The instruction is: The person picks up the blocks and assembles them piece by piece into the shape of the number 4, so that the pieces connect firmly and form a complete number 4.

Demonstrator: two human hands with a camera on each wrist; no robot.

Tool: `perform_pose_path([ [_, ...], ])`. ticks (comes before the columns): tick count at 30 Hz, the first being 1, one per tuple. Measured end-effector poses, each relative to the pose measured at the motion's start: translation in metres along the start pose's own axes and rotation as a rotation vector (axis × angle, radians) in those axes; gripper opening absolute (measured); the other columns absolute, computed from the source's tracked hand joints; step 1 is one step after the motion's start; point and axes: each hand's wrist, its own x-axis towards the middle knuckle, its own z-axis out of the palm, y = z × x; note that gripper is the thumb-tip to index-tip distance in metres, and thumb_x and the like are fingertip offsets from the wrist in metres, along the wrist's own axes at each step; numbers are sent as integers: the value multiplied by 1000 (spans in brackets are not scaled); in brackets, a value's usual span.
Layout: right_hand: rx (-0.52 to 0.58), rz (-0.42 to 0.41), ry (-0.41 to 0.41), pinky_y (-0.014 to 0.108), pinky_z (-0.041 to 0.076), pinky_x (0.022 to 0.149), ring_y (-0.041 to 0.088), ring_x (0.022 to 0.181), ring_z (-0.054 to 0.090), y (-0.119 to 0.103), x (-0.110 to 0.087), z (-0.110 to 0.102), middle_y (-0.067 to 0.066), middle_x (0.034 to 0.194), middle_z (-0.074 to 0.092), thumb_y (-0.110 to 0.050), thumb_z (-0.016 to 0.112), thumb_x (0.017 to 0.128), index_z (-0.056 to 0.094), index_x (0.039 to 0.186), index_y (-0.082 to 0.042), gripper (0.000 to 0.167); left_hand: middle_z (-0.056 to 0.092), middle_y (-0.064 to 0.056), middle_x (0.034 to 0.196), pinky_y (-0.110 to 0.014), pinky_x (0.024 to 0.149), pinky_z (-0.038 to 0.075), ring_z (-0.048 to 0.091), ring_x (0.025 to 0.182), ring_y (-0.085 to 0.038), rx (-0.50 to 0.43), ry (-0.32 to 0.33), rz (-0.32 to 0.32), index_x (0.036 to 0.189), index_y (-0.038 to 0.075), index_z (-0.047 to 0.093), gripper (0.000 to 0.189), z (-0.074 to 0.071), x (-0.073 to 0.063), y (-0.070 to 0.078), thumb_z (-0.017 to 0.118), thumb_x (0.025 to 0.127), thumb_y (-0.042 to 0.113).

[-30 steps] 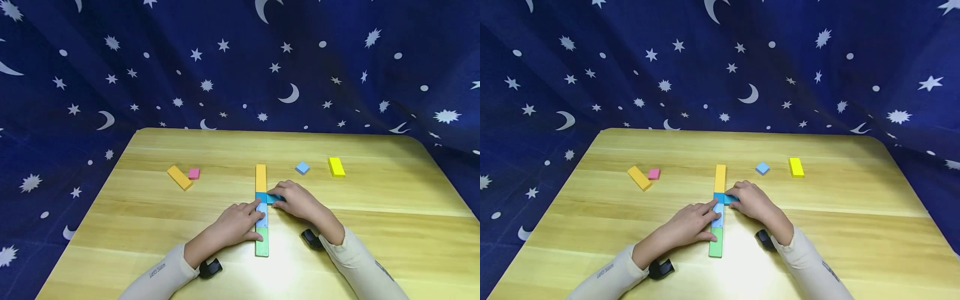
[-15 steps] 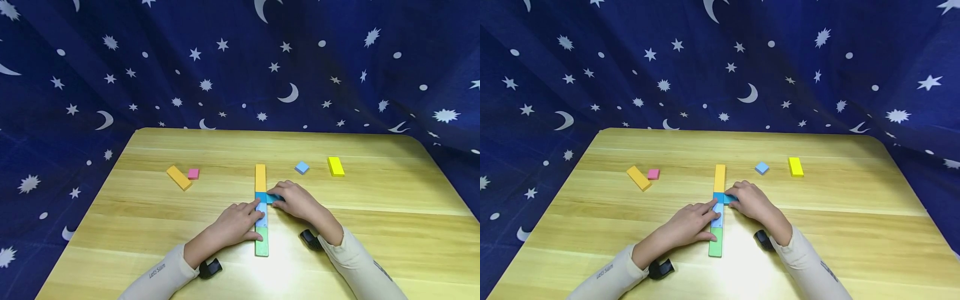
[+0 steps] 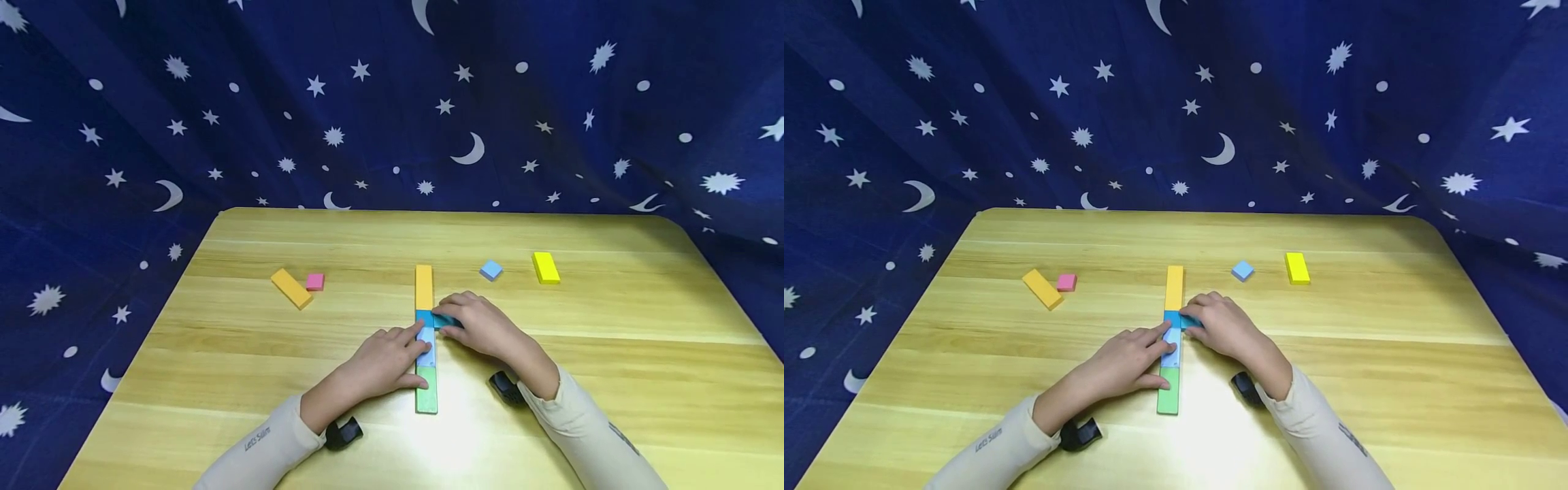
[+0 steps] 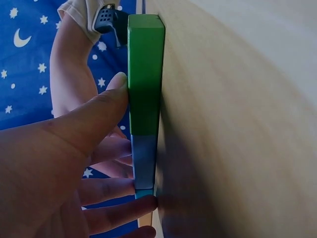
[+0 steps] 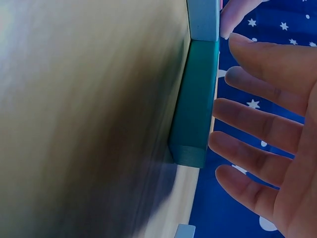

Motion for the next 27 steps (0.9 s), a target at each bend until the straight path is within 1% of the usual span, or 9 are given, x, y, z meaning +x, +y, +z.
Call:
perform_pose_path([
  [4,7,4,-11,49,43,90,32,109,54,-3,0,-2,13,117,60,-25,66,83,63,115,-8,36,37,-11,144,-38,87,47,49,121,-22,-4,0,0,128,20,53,60,0,1,-1,50,82,59],
  [7,10,0,-36,50,42,90,33,113,52,-6,0,-3,15,122,57,-28,66,83,61,118,-7,41,37,-11,144,-37,87,47,49,121,-21,-6,-2,-1,127,20,52,60,0,1,-2,50,82,59],
  [9,12,-4,-75,51,41,91,33,118,49,-10,-2,-4,16,127,53,-33,67,81,57,123,-6,51,36,-11,144,-37,87,47,49,121,-21,-6,-5,-1,128,20,52,60,0,1,-2,50,82,59],
  [14,-3,-21,-174,52,38,94,33,128,39,-23,-9,-1,17,140,39,-49,70,71,41,135,0,85,36,-11,144,-37,88,47,49,121,-21,-11,-13,-5,129,19,51,62,1,1,-2,50,82,59],
  [16,-20,-18,-197,53,37,96,33,131,34,-26,-11,2,17,144,34,-54,69,68,37,137,2,94,36,-11,144,-37,88,47,49,121,-21,-10,-12,-7,129,19,51,63,2,1,-2,50,81,60],
  [21,-55,1,-239,56,33,98,33,136,25,-32,-13,6,16,148,26,-59,69,64,32,139,2,104,36,-10,144,-37,87,47,49,120,-21,-1,-9,-5,130,19,51,64,3,1,-1,51,81,60],
  [27,-42,47,-269,57,30,100,32,137,22,-33,-14,6,17,150,23,-60,69,63,30,140,4,107,35,-10,145,-37,88,47,49,120,-21,3,-11,-8,130,19,50,64,2,1,0,50,81,60],
])
